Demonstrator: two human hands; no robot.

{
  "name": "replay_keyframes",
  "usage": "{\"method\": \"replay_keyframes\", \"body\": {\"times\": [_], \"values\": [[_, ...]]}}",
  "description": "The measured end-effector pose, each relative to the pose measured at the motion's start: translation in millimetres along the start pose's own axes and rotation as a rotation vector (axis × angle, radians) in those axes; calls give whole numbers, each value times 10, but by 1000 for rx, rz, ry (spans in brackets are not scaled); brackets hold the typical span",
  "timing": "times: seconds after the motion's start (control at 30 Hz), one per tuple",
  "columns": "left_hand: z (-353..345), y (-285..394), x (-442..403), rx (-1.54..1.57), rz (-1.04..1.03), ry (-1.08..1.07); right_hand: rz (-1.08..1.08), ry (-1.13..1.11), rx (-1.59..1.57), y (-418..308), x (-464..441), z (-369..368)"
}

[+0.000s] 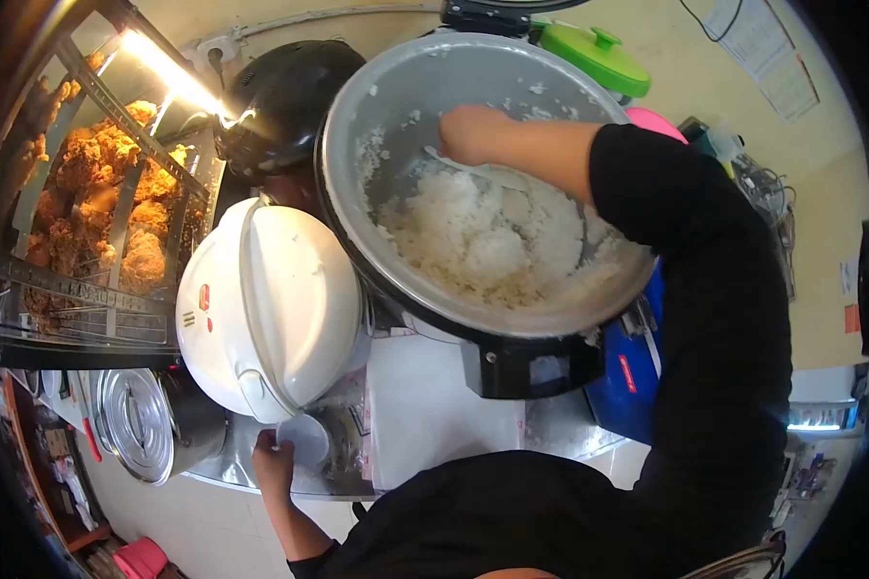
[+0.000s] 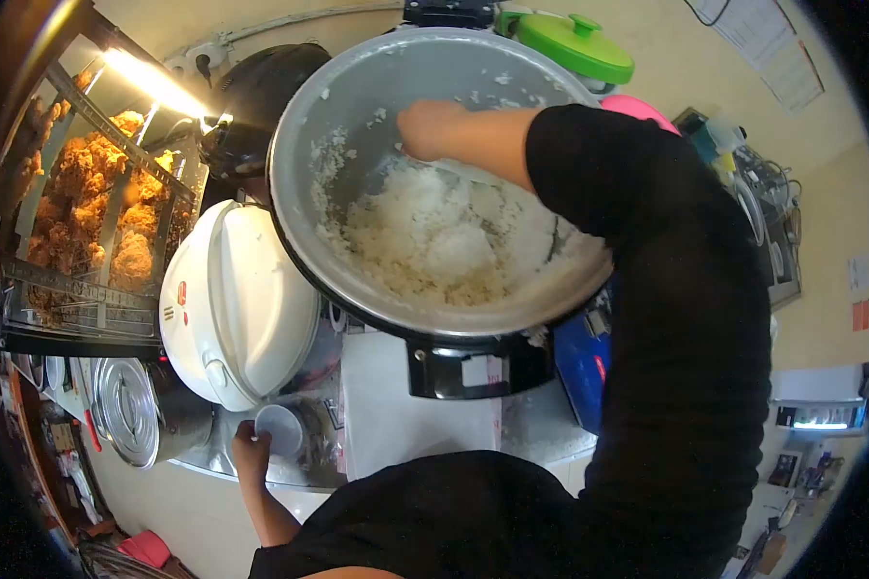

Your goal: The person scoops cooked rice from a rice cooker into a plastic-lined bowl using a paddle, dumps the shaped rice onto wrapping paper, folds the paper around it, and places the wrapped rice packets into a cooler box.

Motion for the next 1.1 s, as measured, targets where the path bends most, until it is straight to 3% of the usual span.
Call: {"method": "replay_keyframes", "body": {"times": [0.07,0.1,0.23,0.3,0.4,0.5,0.6,0.7,0.8,0.9,1.0,1.03,1.1], "values": [[-21,45,25,41,25,-42,-69,-35,-89,-68,-140,-59],[-49,78,52,212,46,-99,-106,-57,-137,-82,-191,-115],[-114,321,218,450,211,-354,-165,-76,-85,-37,-551,-419],[-158,342,258,553,198,-380,-227,-77,-46,49,-652,-492],[-271,596,295,692,202,-406,-251,-394,43,93,-359,-32],[-421,610,333,834,217,-576,-305,-675,316,496,-273,-113],[-562,577,386,960,363,-675,-17,-846,831,305,173,-52],[-613,727,492,1155,400,-560,-13,-484,745,347,131,-180],[-581,833,539,1405,366,-588,147,-277,701,-192,563,584],[-537,916,535,1441,351,-612,504,-11,243,-312,627,1055],[-528,351,456,1438,319,-398,494,121,214,-423,386,715],[-514,631,467,1513,141,-559,504,131,318,-484,270,544],[-534,583,483,1537,158,-488,523,147,527,-587,41,244]]}}
Point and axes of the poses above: each hand's wrist, its own x-axis away from the middle knuckle, its own z-axis out of the back of the hand, y = z × x, the point moved 6 cm from there along -x, towards the middle knuckle, and after that the axes turned 5 degrees about -y, right-handed, at the moved point
